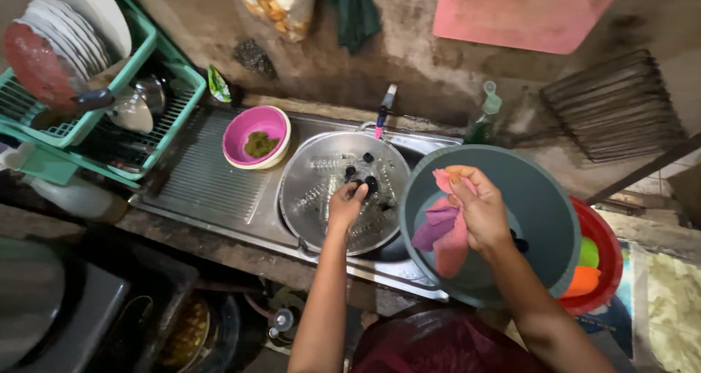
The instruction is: The person dries small glass bottles and jars using a pink cloth. They pick up each item from a metal tray, wipe it dry, and place it into a pink basin. The task is performed one item at a time in a repetitive manner.
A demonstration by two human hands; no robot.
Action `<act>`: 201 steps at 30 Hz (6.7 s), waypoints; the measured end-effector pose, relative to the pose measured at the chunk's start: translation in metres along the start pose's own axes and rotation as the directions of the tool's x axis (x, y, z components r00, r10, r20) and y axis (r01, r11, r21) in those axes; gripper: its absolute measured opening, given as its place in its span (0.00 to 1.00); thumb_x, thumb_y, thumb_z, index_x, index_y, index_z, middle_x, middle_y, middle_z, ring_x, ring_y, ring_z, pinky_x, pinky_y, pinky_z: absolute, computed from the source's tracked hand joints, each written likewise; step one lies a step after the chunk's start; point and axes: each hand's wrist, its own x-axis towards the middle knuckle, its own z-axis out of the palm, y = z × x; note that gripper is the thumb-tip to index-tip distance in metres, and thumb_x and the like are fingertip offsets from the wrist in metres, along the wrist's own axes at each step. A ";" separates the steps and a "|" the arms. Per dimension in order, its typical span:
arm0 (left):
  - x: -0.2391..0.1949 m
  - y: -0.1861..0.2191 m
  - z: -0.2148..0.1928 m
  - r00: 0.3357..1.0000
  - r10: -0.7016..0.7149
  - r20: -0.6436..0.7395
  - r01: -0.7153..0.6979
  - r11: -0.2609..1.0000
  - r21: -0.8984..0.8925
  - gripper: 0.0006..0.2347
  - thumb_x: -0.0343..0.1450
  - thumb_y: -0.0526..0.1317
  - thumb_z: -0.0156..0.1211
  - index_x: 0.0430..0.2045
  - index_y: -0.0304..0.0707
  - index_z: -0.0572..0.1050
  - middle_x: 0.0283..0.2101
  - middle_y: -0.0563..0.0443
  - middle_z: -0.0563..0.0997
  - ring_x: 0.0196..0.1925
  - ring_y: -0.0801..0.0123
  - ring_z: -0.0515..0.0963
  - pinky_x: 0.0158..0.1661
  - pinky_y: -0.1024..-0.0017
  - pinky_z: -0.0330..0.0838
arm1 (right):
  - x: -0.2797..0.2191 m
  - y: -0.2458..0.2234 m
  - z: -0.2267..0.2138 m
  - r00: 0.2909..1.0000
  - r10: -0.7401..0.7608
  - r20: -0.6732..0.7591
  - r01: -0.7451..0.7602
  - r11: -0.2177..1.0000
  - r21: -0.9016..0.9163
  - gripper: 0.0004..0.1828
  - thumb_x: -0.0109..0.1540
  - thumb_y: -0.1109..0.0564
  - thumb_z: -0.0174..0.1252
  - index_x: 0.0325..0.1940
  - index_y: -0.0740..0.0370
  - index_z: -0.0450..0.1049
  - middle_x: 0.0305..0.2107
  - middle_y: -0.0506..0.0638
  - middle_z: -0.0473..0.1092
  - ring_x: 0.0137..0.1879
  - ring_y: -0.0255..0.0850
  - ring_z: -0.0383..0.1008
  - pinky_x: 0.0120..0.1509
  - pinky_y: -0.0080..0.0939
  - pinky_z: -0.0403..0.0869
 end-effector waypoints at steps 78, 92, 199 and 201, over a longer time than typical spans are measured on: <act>-0.120 0.115 0.196 0.508 0.113 0.854 0.426 0.829 -0.363 0.19 0.67 0.21 0.56 0.50 0.41 0.69 0.38 0.52 0.77 0.33 0.76 0.73 0.31 0.82 0.66 | -0.008 0.017 -0.128 0.921 0.019 -0.390 0.019 0.995 0.094 0.16 0.69 0.46 0.60 0.36 0.61 0.74 0.26 0.45 0.71 0.29 0.31 0.69 0.30 0.34 0.68; -0.107 0.123 0.196 0.684 0.142 0.715 0.319 0.824 -0.468 0.11 0.70 0.24 0.62 0.44 0.32 0.77 0.45 0.52 0.77 0.45 0.73 0.77 0.47 0.76 0.73 | -0.035 -0.038 -0.111 0.970 0.235 0.059 -0.242 0.938 0.249 0.17 0.65 0.54 0.56 0.57 0.59 0.74 0.40 0.50 0.78 0.42 0.40 0.80 0.44 0.43 0.78; -0.085 -0.059 0.263 0.581 -0.490 0.649 0.696 0.713 -0.085 0.07 0.70 0.30 0.52 0.33 0.31 0.80 0.37 0.42 0.83 0.38 0.58 0.82 0.40 0.67 0.78 | -0.050 -0.055 -0.149 0.970 -0.041 -0.240 0.036 0.999 -0.023 0.16 0.65 0.63 0.55 0.58 0.66 0.68 0.45 0.56 0.75 0.49 0.49 0.82 0.53 0.45 0.79; -0.090 -0.020 0.255 0.533 -0.492 0.688 0.827 0.473 -0.302 0.08 0.72 0.30 0.51 0.32 0.31 0.80 0.35 0.44 0.83 0.37 0.62 0.83 0.39 0.70 0.78 | -0.041 -0.037 -0.137 0.957 -0.062 -0.284 0.020 0.988 -0.150 0.18 0.65 0.61 0.54 0.59 0.64 0.69 0.46 0.54 0.76 0.49 0.45 0.81 0.53 0.42 0.79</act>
